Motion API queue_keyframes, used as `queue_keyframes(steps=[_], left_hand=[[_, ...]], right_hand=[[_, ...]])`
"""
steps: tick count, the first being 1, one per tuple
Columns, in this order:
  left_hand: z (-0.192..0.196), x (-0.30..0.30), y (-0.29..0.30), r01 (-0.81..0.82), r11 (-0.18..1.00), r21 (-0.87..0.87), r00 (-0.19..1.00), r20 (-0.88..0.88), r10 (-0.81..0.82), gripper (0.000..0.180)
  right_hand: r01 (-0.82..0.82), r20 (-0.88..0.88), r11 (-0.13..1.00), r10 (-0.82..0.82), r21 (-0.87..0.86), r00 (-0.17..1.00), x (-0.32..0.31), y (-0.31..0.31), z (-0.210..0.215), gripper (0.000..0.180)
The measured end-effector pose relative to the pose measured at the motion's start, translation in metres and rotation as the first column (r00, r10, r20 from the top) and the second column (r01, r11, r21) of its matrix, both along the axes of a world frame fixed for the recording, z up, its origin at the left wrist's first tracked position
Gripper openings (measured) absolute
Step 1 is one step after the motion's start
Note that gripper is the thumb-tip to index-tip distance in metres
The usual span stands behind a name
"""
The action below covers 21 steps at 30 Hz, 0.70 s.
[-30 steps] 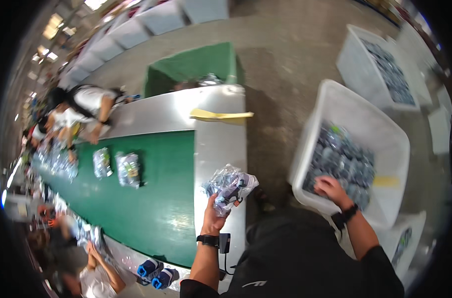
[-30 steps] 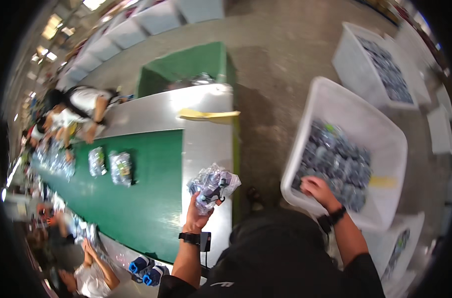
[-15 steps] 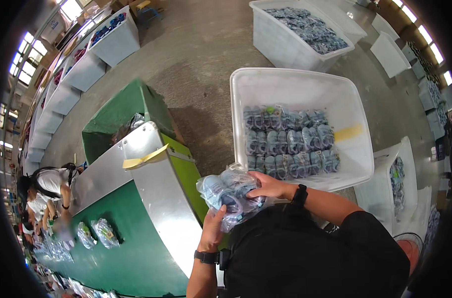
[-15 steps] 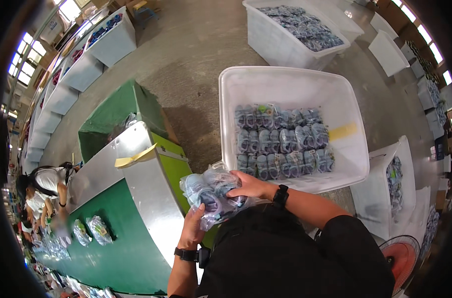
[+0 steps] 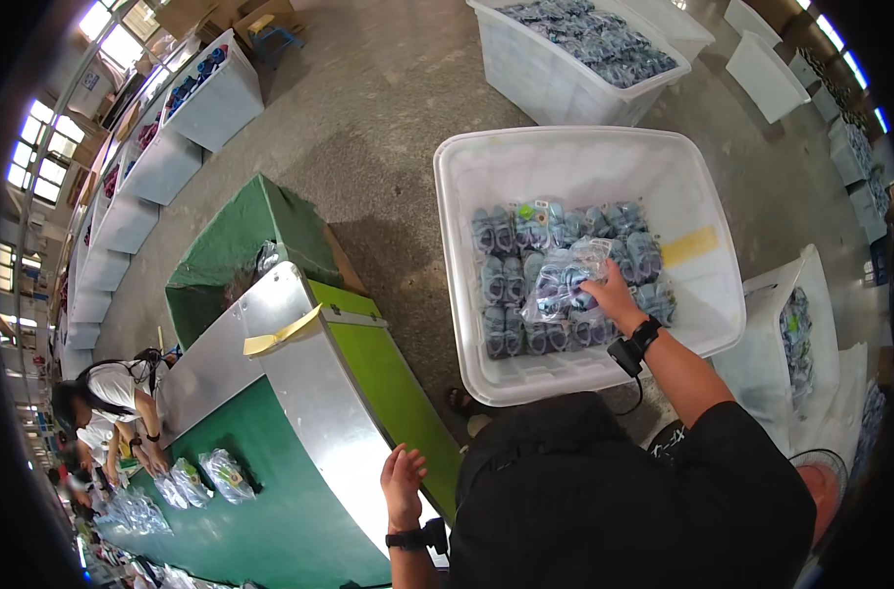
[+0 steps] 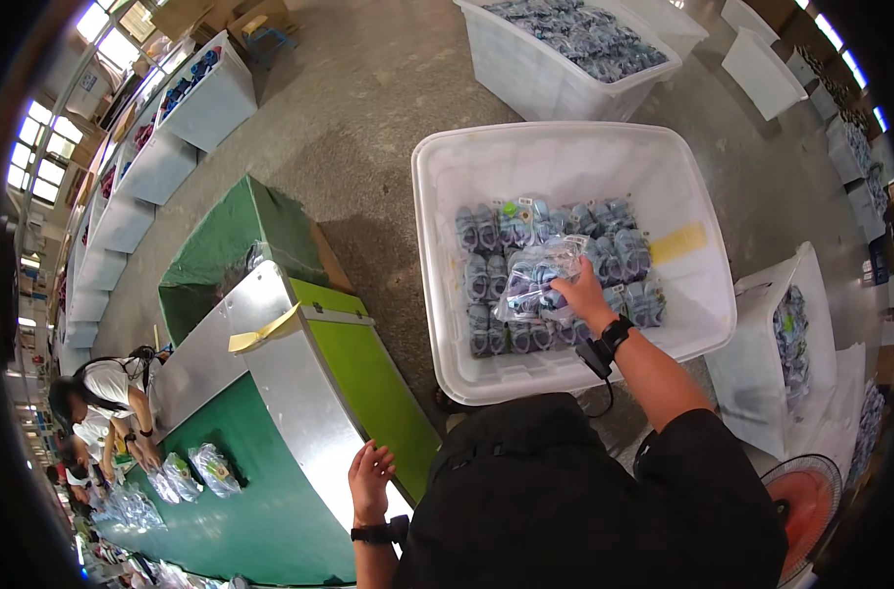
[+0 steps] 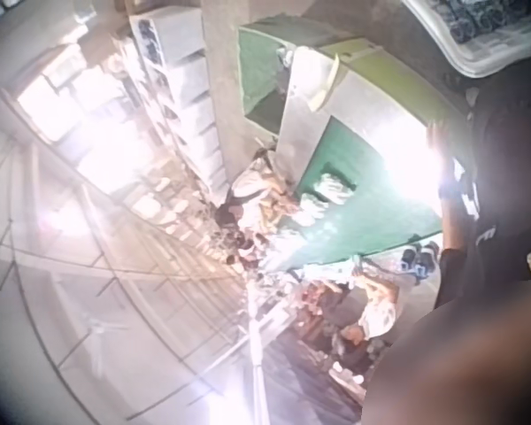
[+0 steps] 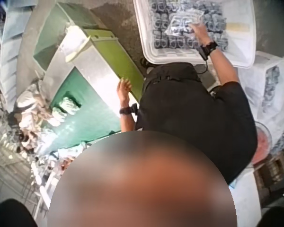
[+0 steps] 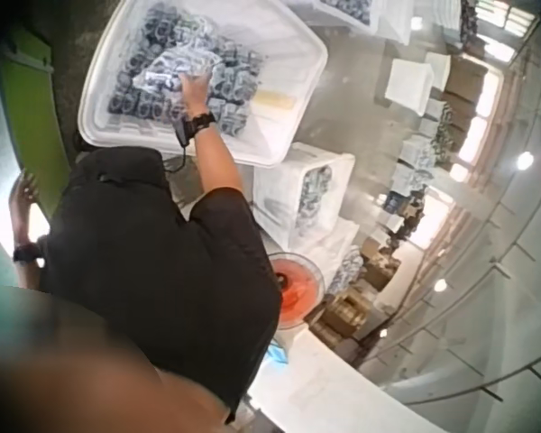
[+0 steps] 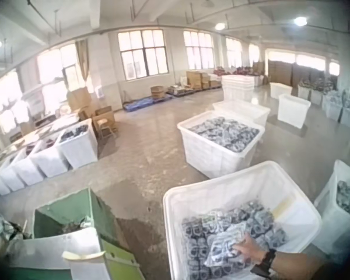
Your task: The person sits at a workstation in a factory and repeatedly picks up packaged slippers from a large white bin. They place the packages onto a green conveyor belt, where other workers are also sorting items. The person handles the packages one by one, moving them from the bin to the belt.
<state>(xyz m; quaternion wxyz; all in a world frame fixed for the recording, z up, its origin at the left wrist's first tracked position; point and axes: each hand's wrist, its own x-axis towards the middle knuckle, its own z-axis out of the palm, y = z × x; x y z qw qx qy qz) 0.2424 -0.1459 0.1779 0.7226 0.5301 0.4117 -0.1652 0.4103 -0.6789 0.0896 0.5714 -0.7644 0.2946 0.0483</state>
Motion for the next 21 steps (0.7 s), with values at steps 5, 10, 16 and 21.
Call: queue_keyframes(steps=[5, 10, 16, 21], left_hand=[[-0.003, -0.017, 0.008, -0.038, 0.998, 0.041, 0.999, -0.029, 0.039, 0.038], [-0.001, -0.019, 0.008, 0.003, 0.997, 0.076, 1.000, -0.022, -0.001, 0.040], [-0.005, -0.024, 0.011, 0.068, 0.992, 0.102, 0.997, -0.035, -0.064, 0.043], [-0.018, -0.026, 0.010, 0.162, 0.973, 0.162, 0.986, -0.073, -0.151, 0.040]], right_hand=[[-0.233, -0.063, 0.958, 0.225, -0.166, 0.972, -0.011, 0.013, -0.044, 0.102], [-0.579, -0.362, 0.726, 0.461, -0.372, 0.810, -0.043, 0.037, -0.053, 0.087], [-0.621, -0.376, 0.776, 0.545, -0.113, 0.749, -0.099, 0.005, -0.066, 0.074], [-0.635, -0.565, 0.725, 0.415, -0.269, 0.713, -0.159, -0.045, -0.076, 0.063]])
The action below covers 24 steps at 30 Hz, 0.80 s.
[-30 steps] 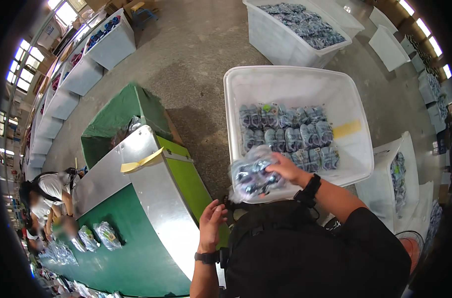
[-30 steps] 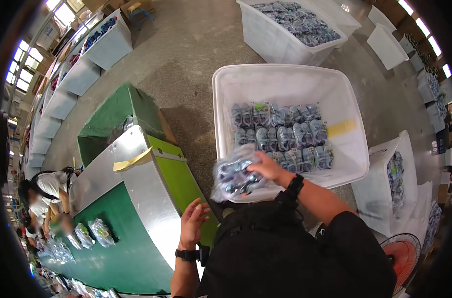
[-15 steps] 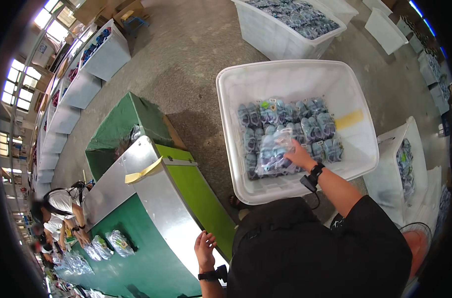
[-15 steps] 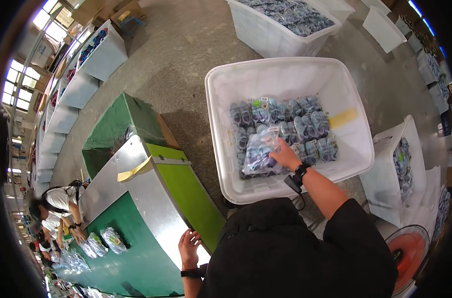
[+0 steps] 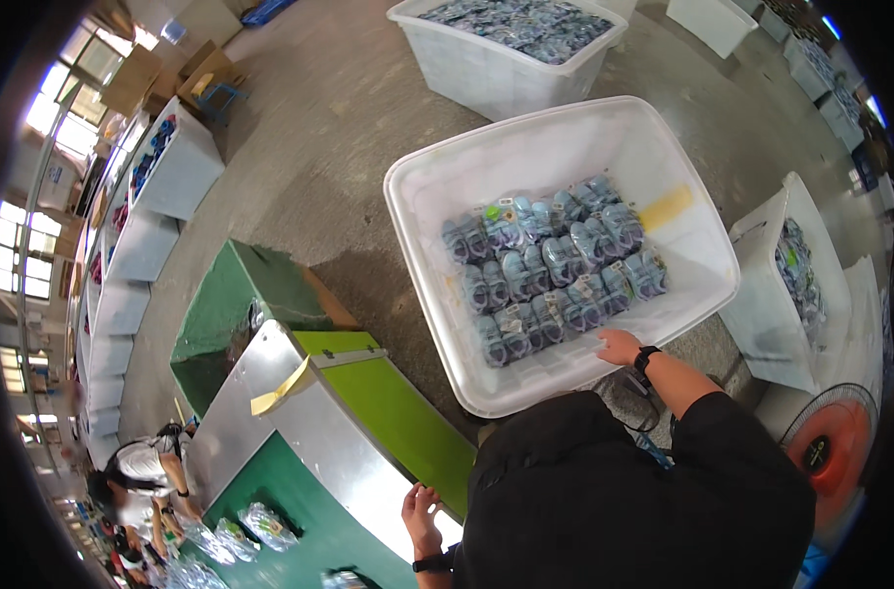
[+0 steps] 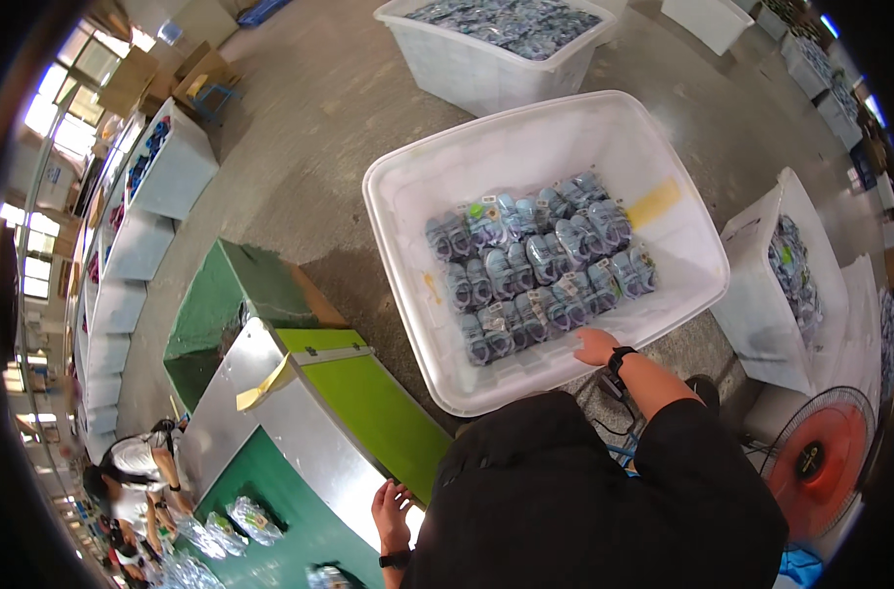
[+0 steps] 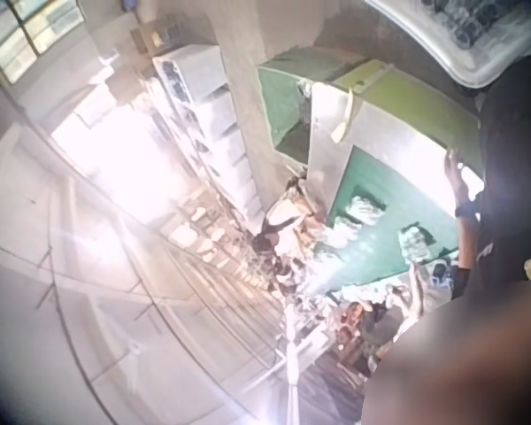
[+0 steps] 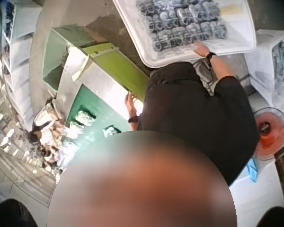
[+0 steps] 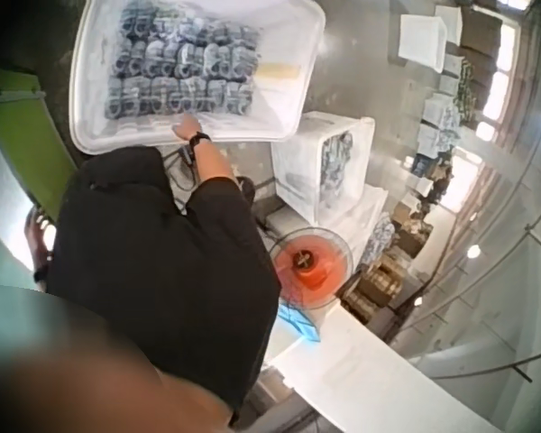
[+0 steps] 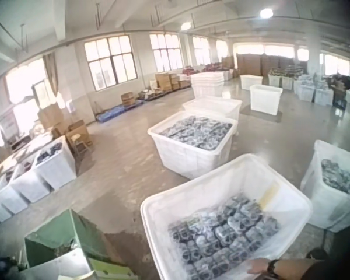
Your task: The person sits at a workstation in a factory and repeatedly picks up packaged slippers from a large white bin. They place the packages onto a green conveyor belt, where other workers are also sorting items. The person handles the packages one by one, moving them from the bin to the belt.
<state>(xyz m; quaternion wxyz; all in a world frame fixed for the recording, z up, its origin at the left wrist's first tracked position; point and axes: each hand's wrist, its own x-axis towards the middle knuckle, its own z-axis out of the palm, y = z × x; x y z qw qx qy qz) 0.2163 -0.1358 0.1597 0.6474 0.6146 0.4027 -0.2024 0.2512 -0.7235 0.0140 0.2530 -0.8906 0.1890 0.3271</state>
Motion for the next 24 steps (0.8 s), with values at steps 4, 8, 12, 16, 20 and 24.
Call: queue_keyframes(steps=[4, 8, 12, 16, 20, 24], left_hand=[[-0.011, -0.001, -0.001, 0.087, 0.996, 0.020, 0.996, -0.019, -0.087, 0.036], [-0.014, 0.000, -0.002, 0.149, 0.988, 0.026, 0.989, -0.025, -0.149, 0.037], [-0.009, 0.002, -0.004, 0.168, 0.985, 0.043, 0.985, -0.041, -0.167, 0.038], [0.000, 0.001, -0.007, 0.170, 0.984, 0.055, 0.985, -0.036, -0.168, 0.043], [0.006, -0.004, -0.012, 0.168, 0.982, 0.086, 0.984, -0.083, -0.161, 0.042], [0.008, -0.014, -0.015, 0.144, 0.984, 0.106, 0.983, -0.134, -0.129, 0.040]], right_hand=[[0.023, -0.110, 0.996, -0.032, -0.085, 0.993, -0.032, -0.024, 0.013, 0.058], [-0.046, -0.162, 0.982, 0.016, -0.181, 0.987, -0.045, -0.030, 0.024, 0.051], [-0.106, -0.164, 0.953, 0.061, -0.284, 0.985, -0.050, -0.035, 0.024, 0.047], [-0.172, -0.165, 0.937, 0.125, -0.305, 0.978, -0.054, -0.044, 0.021, 0.047], [-0.279, -0.157, 0.883, 0.236, -0.378, 0.959, -0.058, -0.057, 0.013, 0.058], [-0.318, -0.205, 0.859, 0.254, -0.402, 0.945, -0.060, -0.066, -0.006, 0.074]])
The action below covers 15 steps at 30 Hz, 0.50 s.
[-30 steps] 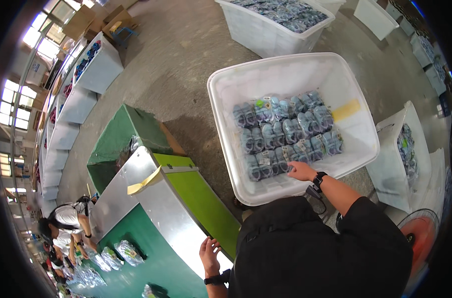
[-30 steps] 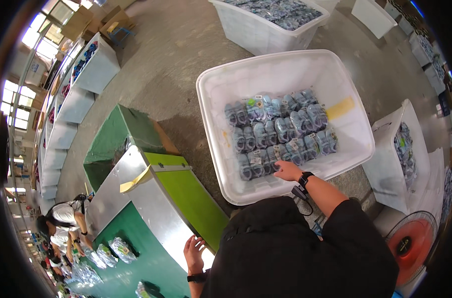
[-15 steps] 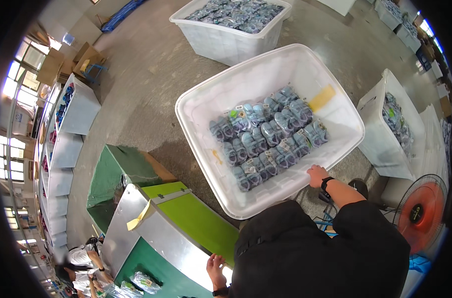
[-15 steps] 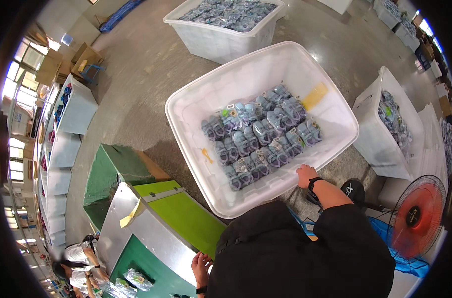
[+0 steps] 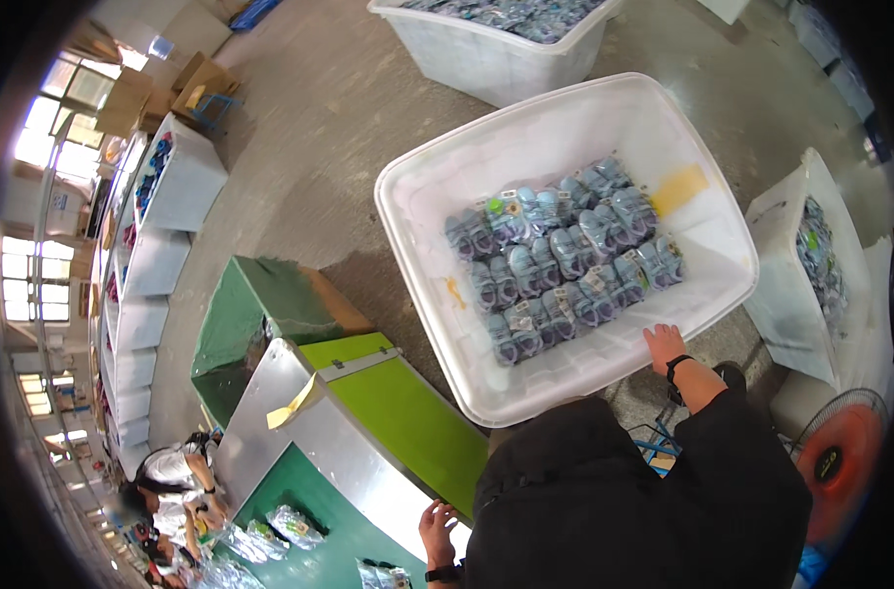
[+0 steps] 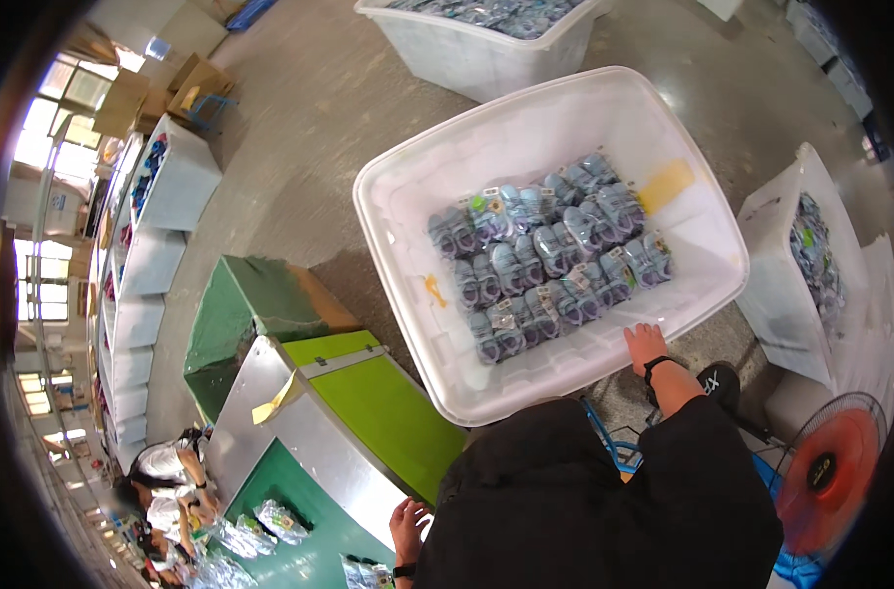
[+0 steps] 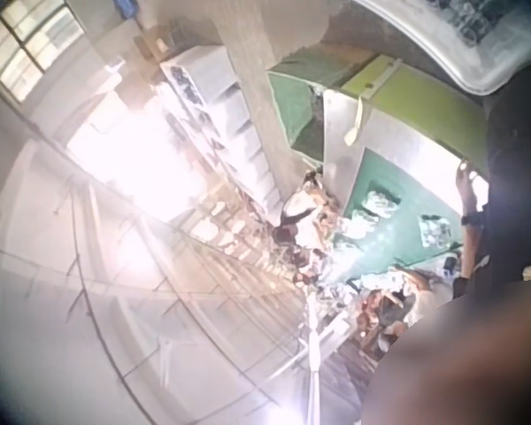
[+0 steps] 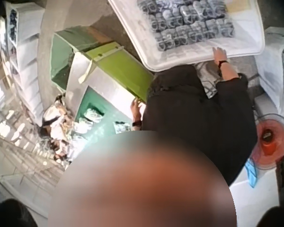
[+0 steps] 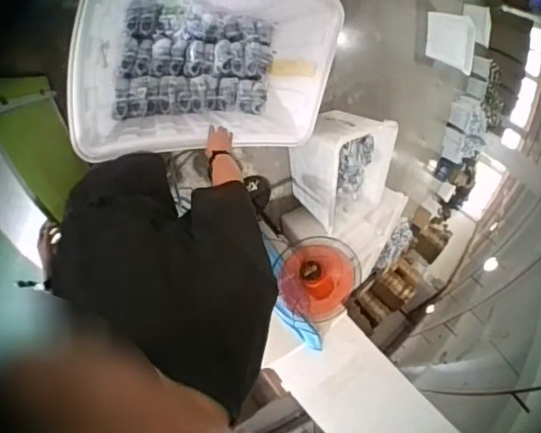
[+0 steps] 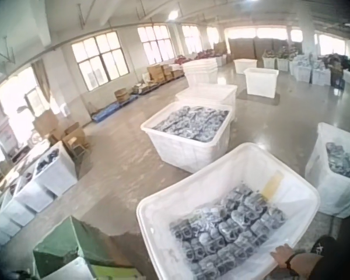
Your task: The person sits at a workstation in a factory and repeatedly picks up packaged slippers from a large white bin. They place the packages onto a green conveyor belt, where other workers are also sorting items. The person handles the packages one by one, moving them from the bin to the belt.
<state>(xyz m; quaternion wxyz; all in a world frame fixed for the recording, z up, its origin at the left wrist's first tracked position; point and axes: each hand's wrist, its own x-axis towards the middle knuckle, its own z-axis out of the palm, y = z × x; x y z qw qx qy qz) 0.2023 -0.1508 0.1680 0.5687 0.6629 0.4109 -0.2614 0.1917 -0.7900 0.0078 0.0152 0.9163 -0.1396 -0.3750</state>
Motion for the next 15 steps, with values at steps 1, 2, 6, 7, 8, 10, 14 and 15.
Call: queue_keyframes(steps=[1, 2, 6, 7, 8, 10, 14, 15], left_hand=[[0.001, -0.003, -0.001, -0.008, 1.000, 0.015, 1.000, -0.012, 0.008, 0.040], [0.001, -0.005, -0.002, -0.010, 1.000, 0.026, 1.000, -0.021, 0.011, 0.040], [0.003, -0.010, -0.006, -0.028, 0.998, 0.053, 0.999, -0.042, 0.030, 0.042], [0.002, -0.010, -0.007, -0.049, 0.997, 0.054, 0.997, -0.051, 0.051, 0.042], [0.002, -0.010, -0.009, -0.060, 0.997, 0.052, 0.997, -0.053, 0.062, 0.043], [-0.003, -0.009, -0.011, -0.083, 0.996, 0.037, 0.995, -0.056, 0.085, 0.044], [-0.014, -0.010, -0.011, -0.071, 0.997, 0.019, 0.993, -0.094, 0.072, 0.045], [-0.017, -0.010, -0.010, -0.067, 0.998, 0.009, 0.993, -0.096, 0.067, 0.045]], right_hand=[[-0.035, 0.024, 0.999, 0.035, 0.004, 0.999, -0.001, 0.000, -0.005, 0.077], [-0.061, 0.039, 0.998, 0.060, 0.028, 0.997, 0.001, 0.003, -0.011, 0.077], [-0.154, 0.007, 0.988, 0.154, 0.020, 0.988, 0.010, 0.012, -0.023, 0.079], [-0.160, -0.052, 0.986, 0.162, 0.033, 0.985, 0.013, 0.012, -0.023, 0.079], [-0.173, -0.126, 0.985, 0.175, 0.027, 0.977, 0.016, 0.012, -0.022, 0.079], [-0.204, -0.108, 0.977, 0.210, 0.066, 0.972, 0.021, 0.010, -0.019, 0.076], [-0.230, -0.161, 0.970, 0.241, 0.083, 0.957, 0.029, 0.009, -0.018, 0.078], [-0.226, -0.172, 0.970, 0.238, 0.088, 0.956, 0.030, 0.009, -0.018, 0.079]])
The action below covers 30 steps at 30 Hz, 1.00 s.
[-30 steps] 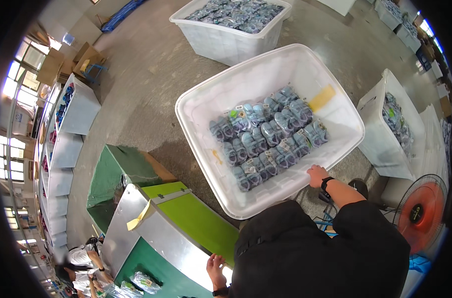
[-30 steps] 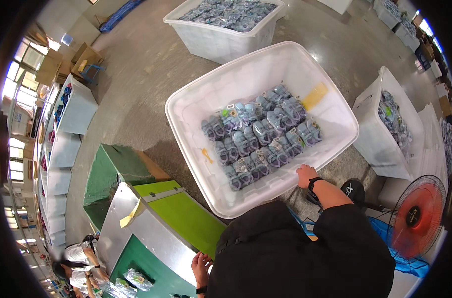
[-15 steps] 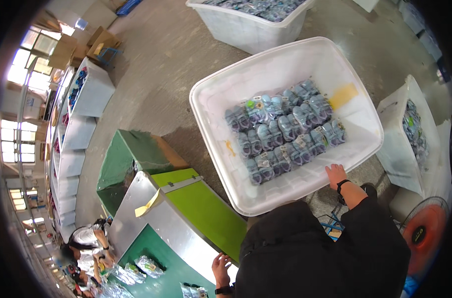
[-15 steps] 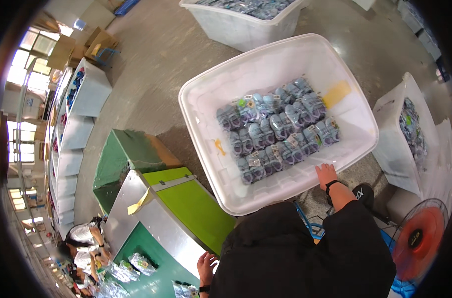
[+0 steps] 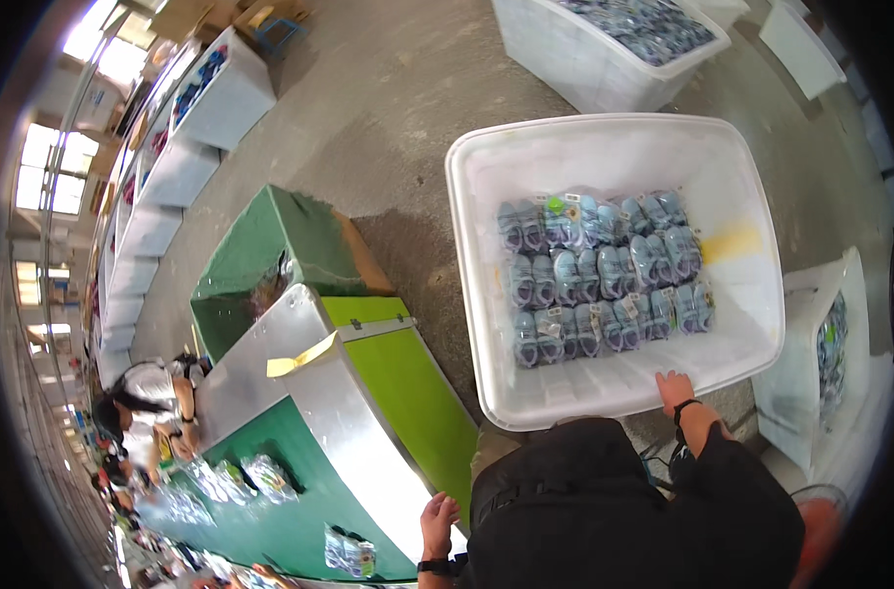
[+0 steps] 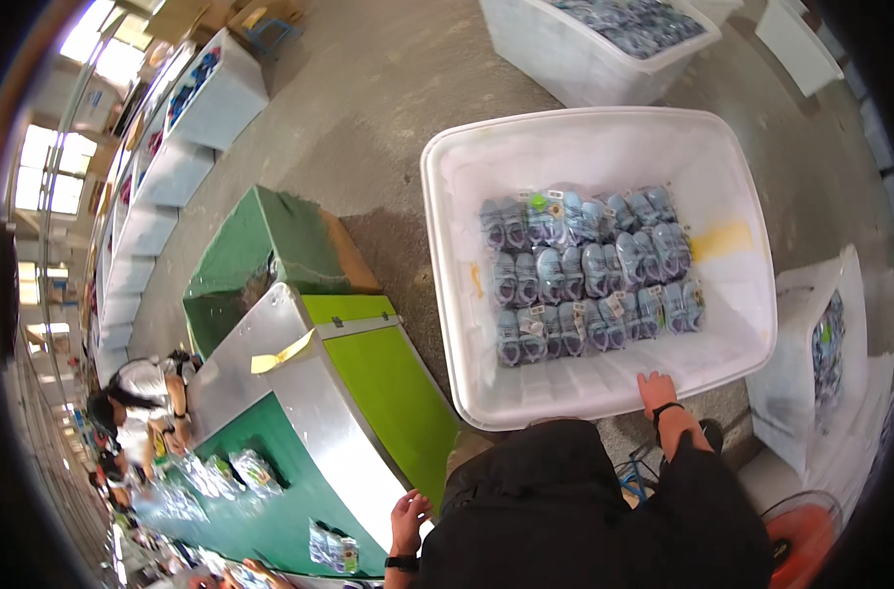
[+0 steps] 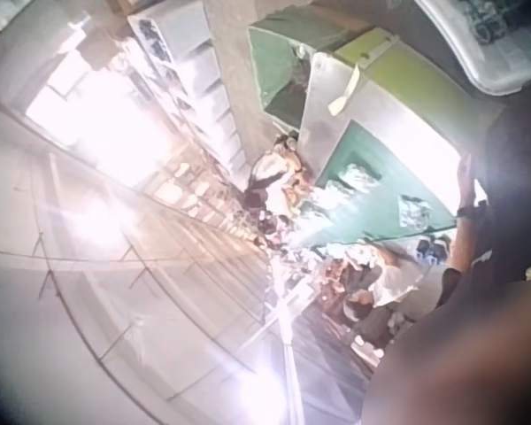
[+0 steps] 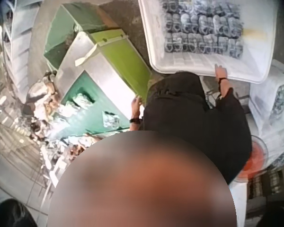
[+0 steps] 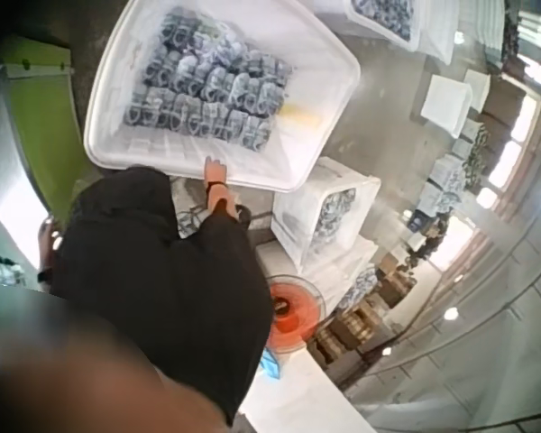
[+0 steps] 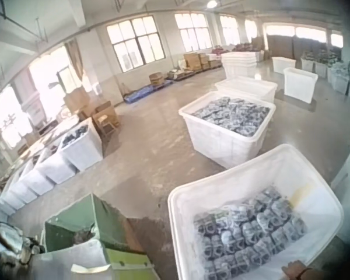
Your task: The person sits at a workstation in a factory and repeatedly picks up packaged slippers from a large white bin. They place the packages onto a green conveyor belt, where other workers are also sorting items. The person handles the packages one by one, moving them from the bin to the belt.
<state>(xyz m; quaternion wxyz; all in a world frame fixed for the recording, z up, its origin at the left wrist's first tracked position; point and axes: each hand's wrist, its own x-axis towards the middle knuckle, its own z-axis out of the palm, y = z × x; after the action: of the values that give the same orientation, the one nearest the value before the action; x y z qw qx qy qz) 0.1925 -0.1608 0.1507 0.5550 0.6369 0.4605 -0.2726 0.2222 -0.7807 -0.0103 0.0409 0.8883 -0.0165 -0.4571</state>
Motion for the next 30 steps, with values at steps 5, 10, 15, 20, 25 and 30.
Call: queue_keyframes(steps=[5, 10, 15, 20, 25, 30], left_hand=[[0.000, 0.015, 0.015, 0.020, 1.000, -0.008, 1.000, -0.024, -0.021, 0.047], [-0.003, 0.064, 0.047, 0.021, 1.000, 0.019, 0.997, 0.070, -0.023, 0.047], [-0.044, 0.098, 0.107, 0.083, 0.965, 0.247, 0.967, 0.216, -0.139, 0.041], [-0.070, 0.141, 0.179, 0.396, 0.739, 0.546, 0.874, 0.023, -0.486, 0.053], [-0.086, 0.171, 0.189, 0.586, 0.354, 0.729, 0.536, -0.021, -0.844, 0.075], [-0.101, 0.155, 0.168, 0.658, 0.258, 0.708, 0.598, -0.282, -0.750, 0.106]], right_hand=[[0.018, -0.016, 0.999, -0.019, -0.043, 1.000, 0.012, 0.019, 0.003, 0.079], [0.036, 0.018, 0.998, -0.037, 0.052, 0.999, 0.058, 0.062, 0.011, 0.070], [0.005, 0.154, 0.985, -0.033, 0.174, 0.987, 0.122, 0.121, 0.012, 0.052], [0.032, 0.292, 0.973, -0.100, 0.229, 0.951, 0.154, 0.162, 0.042, 0.036], [0.103, 0.490, 0.905, -0.315, 0.412, 0.813, 0.130, 0.152, 0.077, 0.029], [0.315, 0.204, 0.859, -0.420, 0.403, 0.884, 0.030, 0.118, 0.084, 0.025]])
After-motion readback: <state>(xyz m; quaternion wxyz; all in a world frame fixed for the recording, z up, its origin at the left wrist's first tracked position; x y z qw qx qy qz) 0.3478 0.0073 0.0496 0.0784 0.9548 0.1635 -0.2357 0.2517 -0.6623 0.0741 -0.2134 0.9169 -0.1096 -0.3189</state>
